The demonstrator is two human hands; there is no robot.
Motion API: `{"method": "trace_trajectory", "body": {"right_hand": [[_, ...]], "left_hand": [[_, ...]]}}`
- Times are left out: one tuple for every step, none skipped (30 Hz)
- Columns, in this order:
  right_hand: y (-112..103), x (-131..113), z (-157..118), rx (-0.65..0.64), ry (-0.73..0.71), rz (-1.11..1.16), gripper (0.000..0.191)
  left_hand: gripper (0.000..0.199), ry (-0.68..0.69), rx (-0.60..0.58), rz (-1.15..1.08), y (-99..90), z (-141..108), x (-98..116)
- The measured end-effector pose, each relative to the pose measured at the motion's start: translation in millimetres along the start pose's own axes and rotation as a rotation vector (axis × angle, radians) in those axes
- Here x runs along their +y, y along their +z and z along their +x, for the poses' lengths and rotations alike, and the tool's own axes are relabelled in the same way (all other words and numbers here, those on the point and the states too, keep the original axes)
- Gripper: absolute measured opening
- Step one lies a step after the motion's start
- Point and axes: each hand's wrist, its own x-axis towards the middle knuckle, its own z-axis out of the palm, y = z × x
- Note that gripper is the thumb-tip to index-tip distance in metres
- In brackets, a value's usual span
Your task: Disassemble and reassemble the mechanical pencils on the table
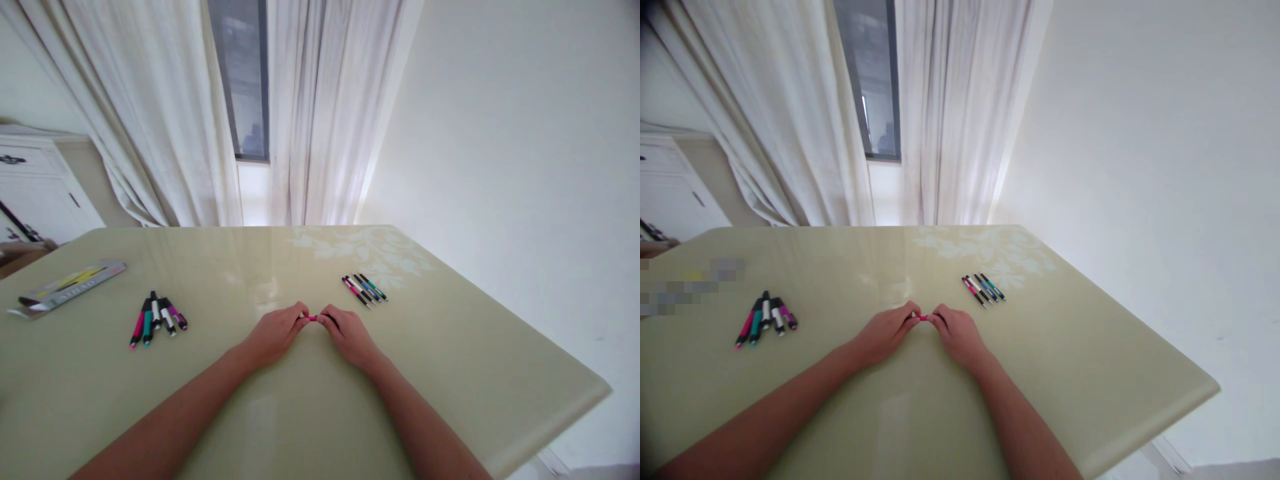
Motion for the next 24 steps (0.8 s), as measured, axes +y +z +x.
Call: {"method": "trace_trajectory", "body": {"right_hand": [[0, 0, 0, 0.001, 0.007, -0.006, 0.033], [0, 0, -1, 0.001, 0.012, -0.012, 0.034], [0, 0, -1, 0.002, 0.015, -0.018, 0.034], [0, 0, -1, 0.003, 0.015, -0.02, 0.035], [0, -1, -1, 0.006, 0.016, -0.02, 0.034], [0, -1, -1, 0.009, 0.017, -0.017, 0.033], [0, -2, 0, 0.012, 0.017, -0.012, 0.031], [0, -2, 0, 0.015, 0.016, -0.007, 0.03], [0, -1, 1, 0.017, 0.013, -0.007, 0.029], [0, -1, 1, 0.018, 0.009, -0.013, 0.03], [0, 0, 1, 0.02, 0.003, -0.026, 0.031], [0, 1, 1, 0.025, -0.002, -0.043, 0.034], [0, 2, 1, 0.032, -0.004, -0.063, 0.037], [-1, 3, 1, 0.04, -0.002, -0.085, 0.04], [-1, 4, 1, 0.048, 0.005, -0.103, 0.043], [-2, 5, 1, 0.056, 0.017, -0.115, 0.045], [-2, 6, 0, 0.06, 0.031, -0.116, 0.047], [-3, 6, 0, 0.061, 0.045, -0.103, 0.049], [-3, 6, 0, 0.059, 0.056, -0.076, 0.051], [-3, 6, 0, 0.053, 0.061, -0.037, 0.052], [-3, 6, 0, 0.048, 0.064, 0.007, 0.053], [-2, 6, 0, 0.043, 0.065, 0.049, 0.054], [-2, 5, 0, 0.039, 0.066, 0.085, 0.055], [-1, 5, 0, 0.036, 0.07, 0.112, 0.056]], "left_hand": [[0.03, 0.0, 0.004, 0.006, 0.2, 0, 0], [0.03, 0.004, 0.008, 0.016, 0.6, 0, 0], [0.029, 0.008, 0.009, 0.028, 1.0, 0, 0], [0.027, 0.011, 0.008, 0.04, 1.3, -1, 0], [0.027, 0.012, 0.007, 0.05, 1.5, -1, 0], [0.028, 0.008, 0.006, 0.061, 1.5, -1, 0], [0.029, 0.003, 0.004, 0.07, 1.3, -2, 1], [0.03, -0.003, 0.003, 0.076, 1.0, -2, 1], [0.031, -0.005, 0.003, 0.078, 0.6, -2, 1], [0.032, -0.003, 0.006, 0.071, 0.1, -2, 1], [0.032, 0.0, 0.015, 0.051, -0.2, -2, 0], [0.031, 0.004, 0.029, 0.021, -0.5, -2, 0], [0.031, 0.007, 0.046, -0.016, -0.8, -1, -1], [0.032, 0.008, 0.062, -0.053, -1.1, 0, -2], [0.033, 0.008, 0.073, -0.087, -1.4, 1, -3], [0.035, 0.007, 0.081, -0.118, -1.8, 3, -4], [0.036, 0.009, 0.084, -0.15, -2.3, 4, -6], [0.036, 0.011, 0.089, -0.185, -2.8, 5, -8], [0.033, 0.012, 0.099, -0.223, -3.4, 6, -10], [0.03, 0.009, 0.115, -0.262, -4.1, 7, -12], [0.026, 0.006, 0.132, -0.297, -4.8, 7, -13], [0.024, 0.003, 0.145, -0.322, -5.5, 7, -14], [0.024, 0.001, 0.152, -0.338, -6.2, 6, -15], [0.023, -0.001, 0.155, -0.348, -6.9, 6, -14]]}}
